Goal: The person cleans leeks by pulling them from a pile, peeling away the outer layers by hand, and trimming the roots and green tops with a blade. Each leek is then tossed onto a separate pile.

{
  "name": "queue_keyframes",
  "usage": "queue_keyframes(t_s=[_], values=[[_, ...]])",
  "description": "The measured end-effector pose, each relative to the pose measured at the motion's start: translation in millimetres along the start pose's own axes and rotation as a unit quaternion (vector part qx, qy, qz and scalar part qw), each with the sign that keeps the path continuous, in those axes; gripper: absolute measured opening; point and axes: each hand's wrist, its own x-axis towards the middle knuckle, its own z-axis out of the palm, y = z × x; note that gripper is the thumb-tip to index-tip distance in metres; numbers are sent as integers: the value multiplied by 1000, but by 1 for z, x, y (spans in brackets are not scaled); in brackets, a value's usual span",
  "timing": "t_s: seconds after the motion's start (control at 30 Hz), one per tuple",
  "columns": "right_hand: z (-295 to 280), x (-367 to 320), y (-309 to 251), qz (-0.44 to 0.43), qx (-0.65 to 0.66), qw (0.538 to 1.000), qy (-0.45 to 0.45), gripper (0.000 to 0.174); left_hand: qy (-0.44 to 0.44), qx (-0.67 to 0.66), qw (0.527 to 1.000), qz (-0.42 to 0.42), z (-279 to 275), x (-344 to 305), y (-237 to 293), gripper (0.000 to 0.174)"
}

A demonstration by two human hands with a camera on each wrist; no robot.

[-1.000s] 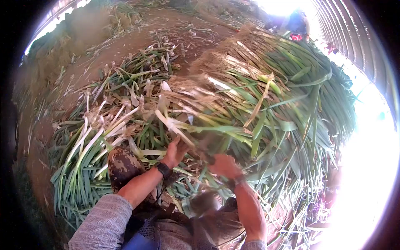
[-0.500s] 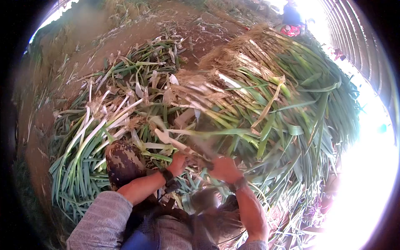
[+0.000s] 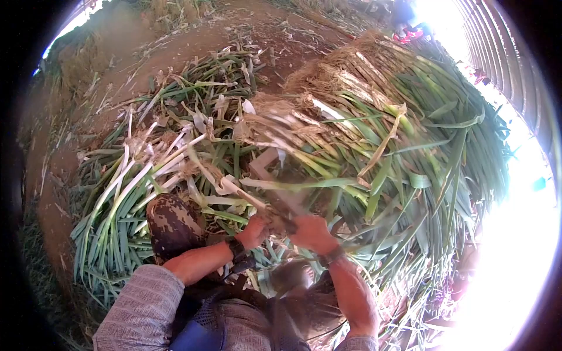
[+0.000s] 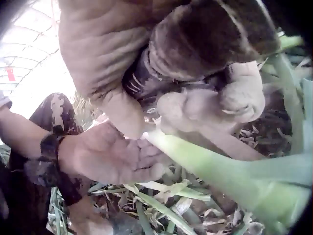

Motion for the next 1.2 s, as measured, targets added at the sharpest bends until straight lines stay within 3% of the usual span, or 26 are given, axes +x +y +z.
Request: queue_keyframes(t_s=[0.03, 0.07, 0.17, 0.2, 0.23, 0.27, 0.3, 0.33, 0.4, 0.43, 0.47, 0.6, 0.67, 0.73, 0.77, 0.83, 0.87, 0.9, 0.93, 1.0, 1.07, 1.1, 1.17, 1.2], values=[[-4, 1, -3, 6, 14, 1000, 2, 43, -55, -96, 994, -7, -4, 1, 1, 23], [-7, 0, -5, 13, 29, 999, 5, 42, -56, -96, 994, -7, -6, 0, -1, 23], [-13, -3, -4, -13, 13, 999, -49, 42, -67, 24, 997, 15, 2, -12, 17, 23], [-16, -5, -4, -14, 12, 999, -47, 42, -111, 246, 955, 121, -3, -13, 25, 22], [-18, -10, -4, -14, 58, 998, -7, 42, -148, 451, 852, 219, 3, -12, 37, 21], [-20, -15, -1, -13, 103, 994, 34, 42, -152, 451, 852, 219, 10, -11, 48, 21], [-19, -16, 9, -10, 103, 994, 36, 42, -29, 161, 979, 120, 34, -18, 73, 16], [-14, -13, 24, 46, 111, 991, 61, 43, 97, -147, 984, 4, 47, -19, 90, 13], [-7, -9, 53, 105, 121, 983, 91, 44, 116, -117, 973, 160, -5, 17, 81, 14], [-5, -9, 68, 147, 128, 976, 94, 42, 132, -128, 965, 189, -7, 20, 100, 14], [-5, -12, 76, 189, 134, 968, 96, 41, 148, -141, 955, 217, -2, 24, 126, 14], [-8, -27, 87, 190, 191, 948, 167, 45, 230, -105, 919, 304, 38, -1, 234, 9], [-16, -33, 86, 201, 190, 949, 154, 46, 285, -72, 885, 361, 57, -14, 285, 10], [-14, -38, 88, 211, 192, 948, 141, 47, 228, -6, 876, 424, 36, -30, 350, 13], [-11, -38, 92, 214, 188, 947, 149, 46, 245, 51, 853, 458, 45, -49, 383, 15], [-9, -42, 97, 226, 193, 946, 132, 44, 170, 116, 826, 525, 14, -78, 459, 16], [-13, -47, 93, 228, 200, 944, 133, 44, 246, 138, 802, 527, 17, -100, 501, 16], [-21, -54, 87, 215, 198, 950, 107, 46, 242, 139, 800, 531, -6, -122, 551, 15], [-23, -58, 83, 201, 194, 957, 80, 47, 286, 177, 755, 563, 20, -152, 563, 17], [-9, -56, 85, 172, 160, 970, 65, 49, 311, 377, 667, 563, -3, -209, 621, 21], [-9, -60, 77, 158, 86, 980, 87, 50, 496, 531, 491, 479, -27, -258, 684, 26], [-15, -64, 76, 139, 128, 978, 90, 54, 496, 533, 491, 479, -58, -278, 712, 26], [-18, -64, 83, 161, 131, 972, 106, 53, 557, 765, 216, 240, -107, -305, 749, 30], [-19, -64, 88, 182, 135, 966, 121, 52, 499, 795, 192, 285, -126, -308, 723, 34]])
